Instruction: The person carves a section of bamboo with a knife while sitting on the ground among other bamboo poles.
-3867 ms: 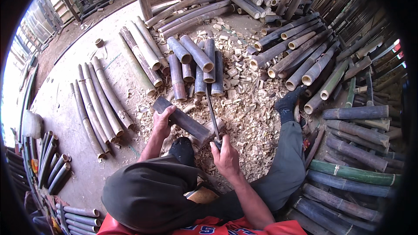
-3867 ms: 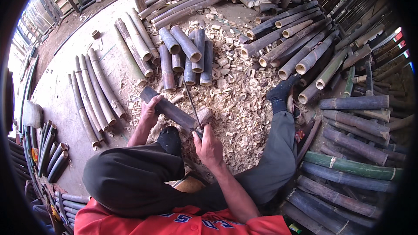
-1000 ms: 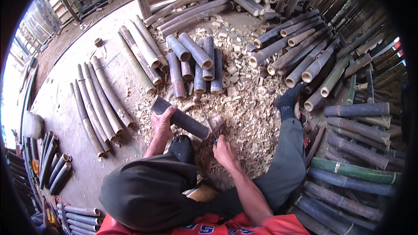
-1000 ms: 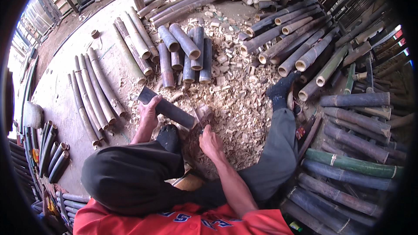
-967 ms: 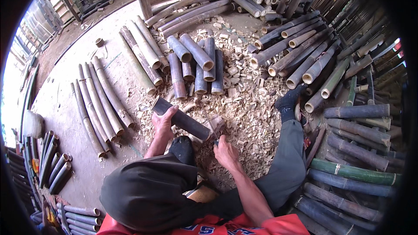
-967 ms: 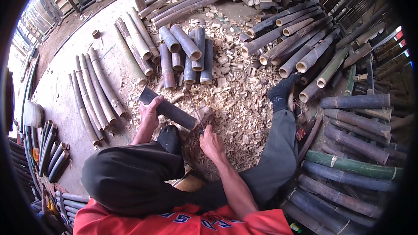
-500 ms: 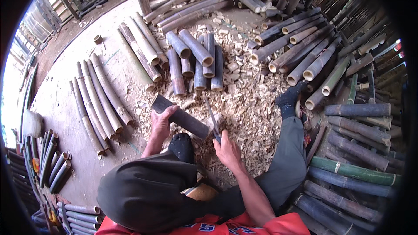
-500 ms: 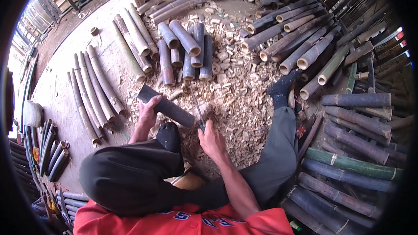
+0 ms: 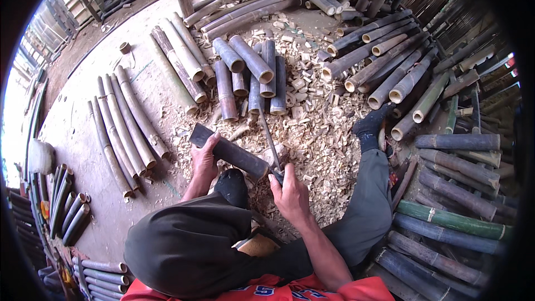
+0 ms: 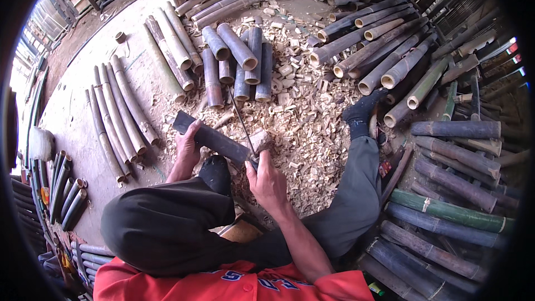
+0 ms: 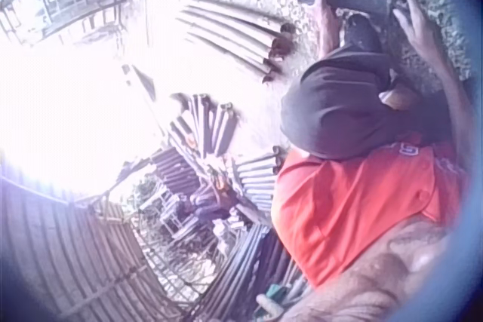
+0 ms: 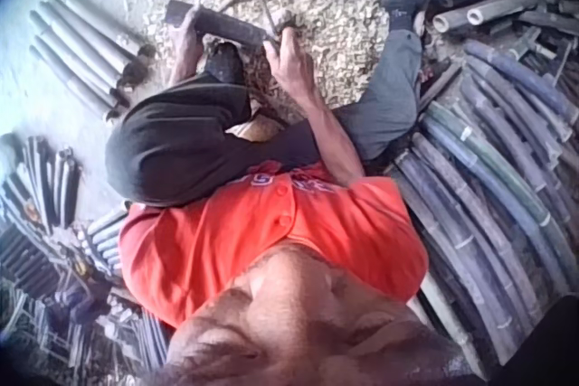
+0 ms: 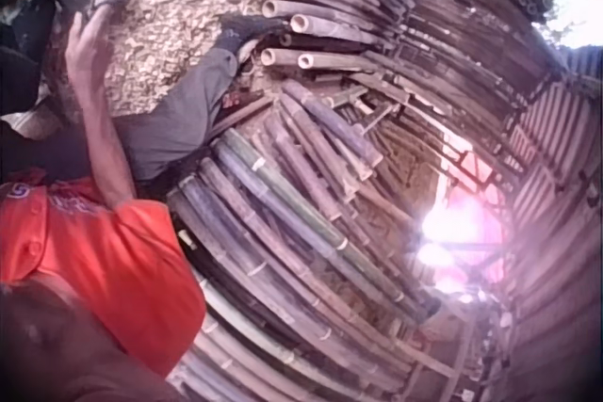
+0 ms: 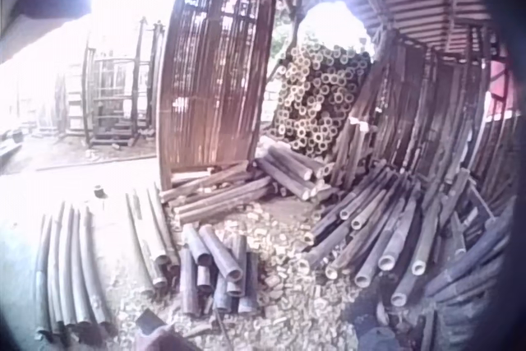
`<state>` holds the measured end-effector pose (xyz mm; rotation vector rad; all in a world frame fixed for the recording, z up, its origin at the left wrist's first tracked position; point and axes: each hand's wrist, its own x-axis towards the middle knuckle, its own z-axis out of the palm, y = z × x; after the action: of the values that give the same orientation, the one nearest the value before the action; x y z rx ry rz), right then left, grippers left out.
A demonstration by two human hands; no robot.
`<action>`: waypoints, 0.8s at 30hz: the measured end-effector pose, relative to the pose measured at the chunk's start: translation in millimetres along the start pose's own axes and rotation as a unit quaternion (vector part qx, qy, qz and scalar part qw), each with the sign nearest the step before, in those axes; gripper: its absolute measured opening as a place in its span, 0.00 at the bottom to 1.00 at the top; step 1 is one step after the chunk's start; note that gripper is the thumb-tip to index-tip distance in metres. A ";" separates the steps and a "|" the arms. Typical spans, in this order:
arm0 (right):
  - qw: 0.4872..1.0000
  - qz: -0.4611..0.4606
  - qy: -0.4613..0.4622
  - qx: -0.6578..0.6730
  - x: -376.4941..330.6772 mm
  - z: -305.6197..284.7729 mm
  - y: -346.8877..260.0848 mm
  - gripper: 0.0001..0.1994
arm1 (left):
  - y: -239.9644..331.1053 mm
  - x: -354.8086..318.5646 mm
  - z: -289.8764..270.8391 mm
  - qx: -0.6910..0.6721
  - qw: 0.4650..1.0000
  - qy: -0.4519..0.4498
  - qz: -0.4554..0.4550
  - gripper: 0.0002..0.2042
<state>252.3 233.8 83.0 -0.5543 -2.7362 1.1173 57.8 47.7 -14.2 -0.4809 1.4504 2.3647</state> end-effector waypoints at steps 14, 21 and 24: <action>0.996 -0.055 0.061 0.033 7.2 -10.2 -6.7 0.16 | -3.5 1.4 7.3 -0.068 0.993 -0.091 0.012 0.20; 0.977 0.118 -0.143 -0.107 17.4 23.7 57.6 0.16 | -1.0 3.3 6.9 -0.036 0.991 -0.125 0.031 0.17; 0.997 0.038 -0.051 -0.033 4.4 -3.8 9.5 0.16 | 8.5 1.1 -2.2 -0.012 0.987 -0.162 0.001 0.17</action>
<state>252.0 244.2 79.0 -0.6331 -2.8700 1.1052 53.3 42.1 -8.9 -0.0915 1.2746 2.3289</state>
